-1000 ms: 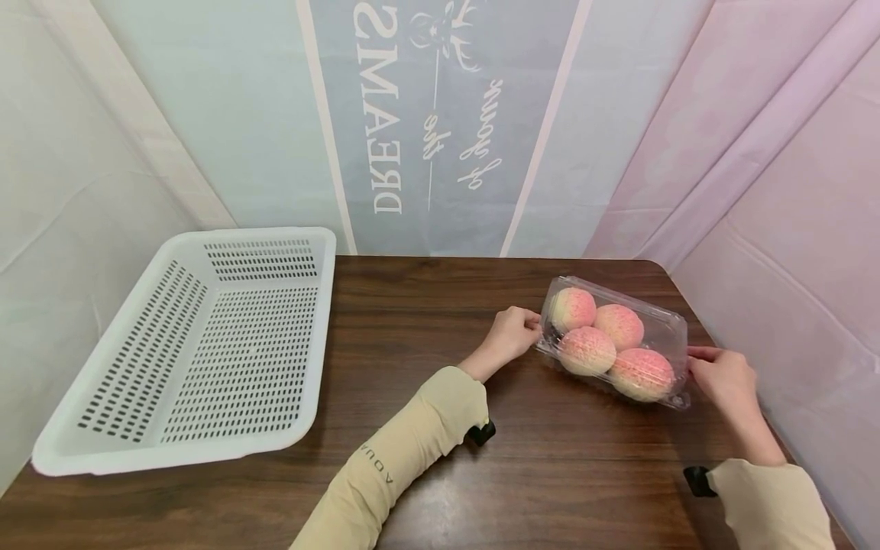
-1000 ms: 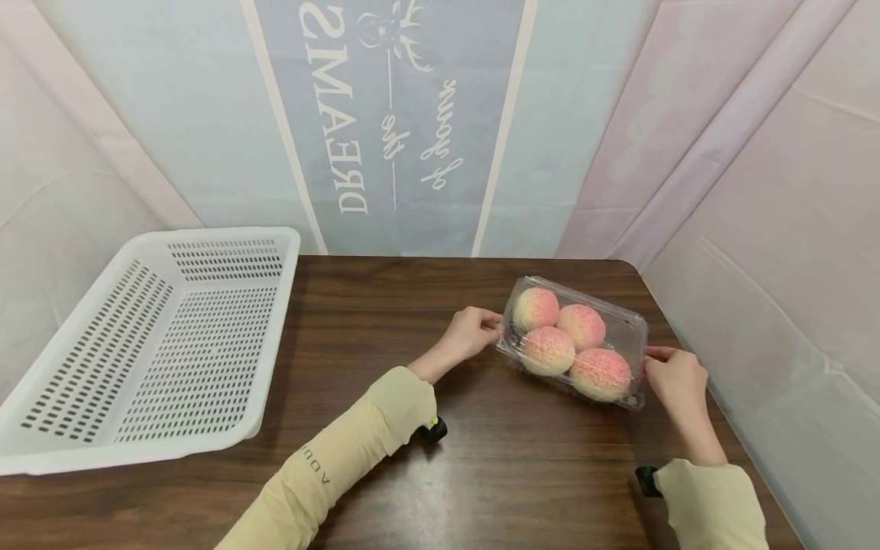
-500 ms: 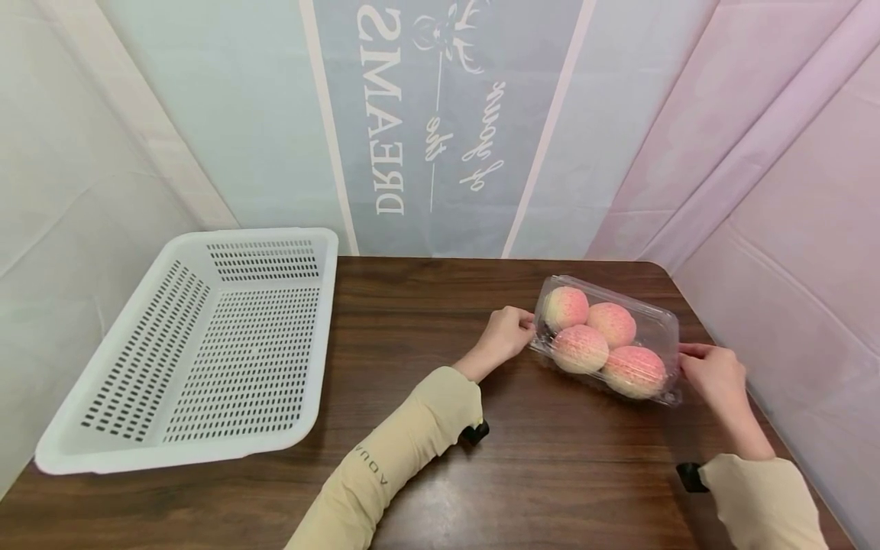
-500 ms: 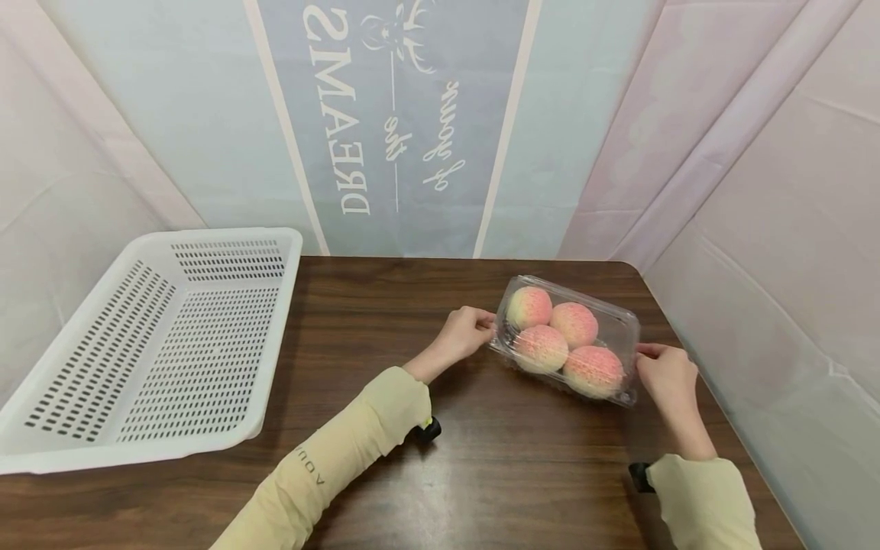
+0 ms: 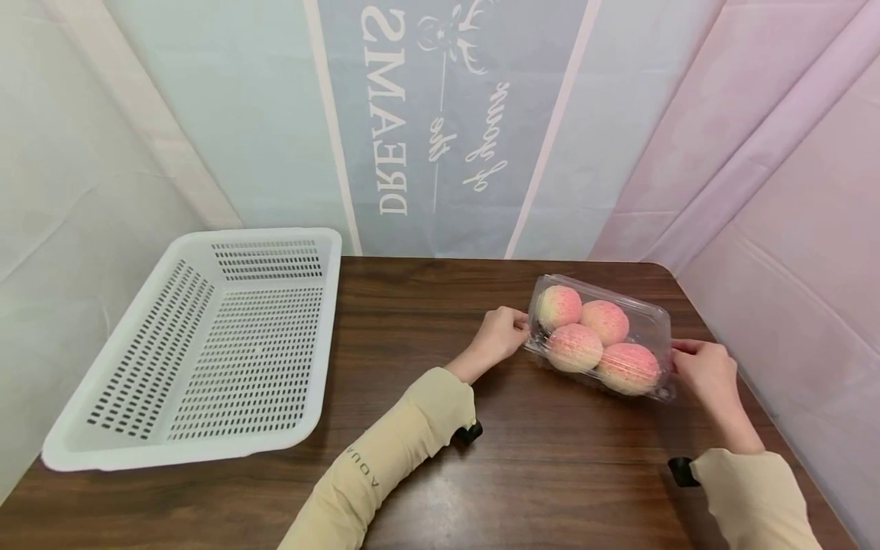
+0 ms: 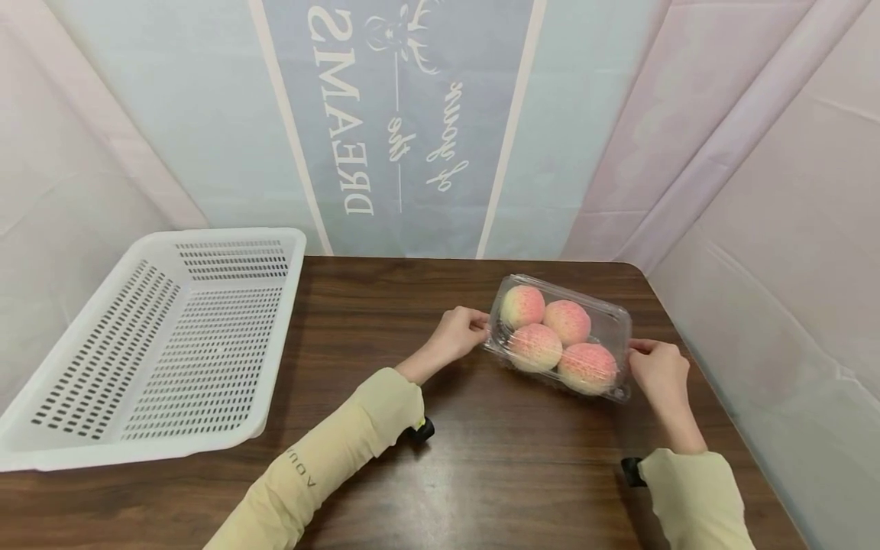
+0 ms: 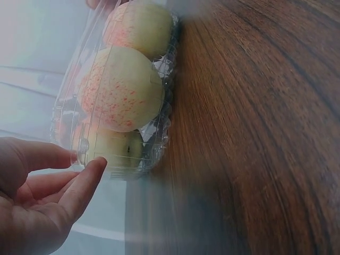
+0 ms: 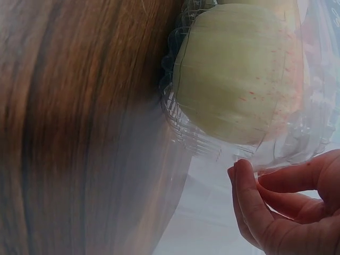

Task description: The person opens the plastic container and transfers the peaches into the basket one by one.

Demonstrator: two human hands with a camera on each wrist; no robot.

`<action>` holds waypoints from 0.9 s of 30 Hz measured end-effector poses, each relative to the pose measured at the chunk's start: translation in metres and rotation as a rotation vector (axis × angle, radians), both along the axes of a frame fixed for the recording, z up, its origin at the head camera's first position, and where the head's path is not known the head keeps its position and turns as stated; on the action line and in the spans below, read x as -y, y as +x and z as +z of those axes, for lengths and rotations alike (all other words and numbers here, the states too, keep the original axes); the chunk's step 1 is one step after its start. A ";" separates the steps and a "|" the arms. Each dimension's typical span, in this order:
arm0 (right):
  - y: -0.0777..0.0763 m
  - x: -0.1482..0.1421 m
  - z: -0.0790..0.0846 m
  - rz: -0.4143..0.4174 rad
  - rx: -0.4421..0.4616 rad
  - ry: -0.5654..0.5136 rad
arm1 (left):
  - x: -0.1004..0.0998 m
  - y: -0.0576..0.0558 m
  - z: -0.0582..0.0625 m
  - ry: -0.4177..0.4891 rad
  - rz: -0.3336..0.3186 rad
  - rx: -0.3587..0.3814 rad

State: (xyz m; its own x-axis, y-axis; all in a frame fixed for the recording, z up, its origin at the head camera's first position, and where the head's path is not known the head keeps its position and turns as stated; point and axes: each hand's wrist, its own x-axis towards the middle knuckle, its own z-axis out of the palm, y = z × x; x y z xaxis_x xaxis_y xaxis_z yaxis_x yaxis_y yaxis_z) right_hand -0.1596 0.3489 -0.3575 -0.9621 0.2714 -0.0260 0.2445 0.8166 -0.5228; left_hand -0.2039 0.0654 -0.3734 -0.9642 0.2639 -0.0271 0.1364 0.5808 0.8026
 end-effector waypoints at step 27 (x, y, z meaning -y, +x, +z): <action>-0.010 0.017 0.002 0.046 -0.035 -0.007 | 0.014 0.011 -0.001 -0.005 0.058 -0.059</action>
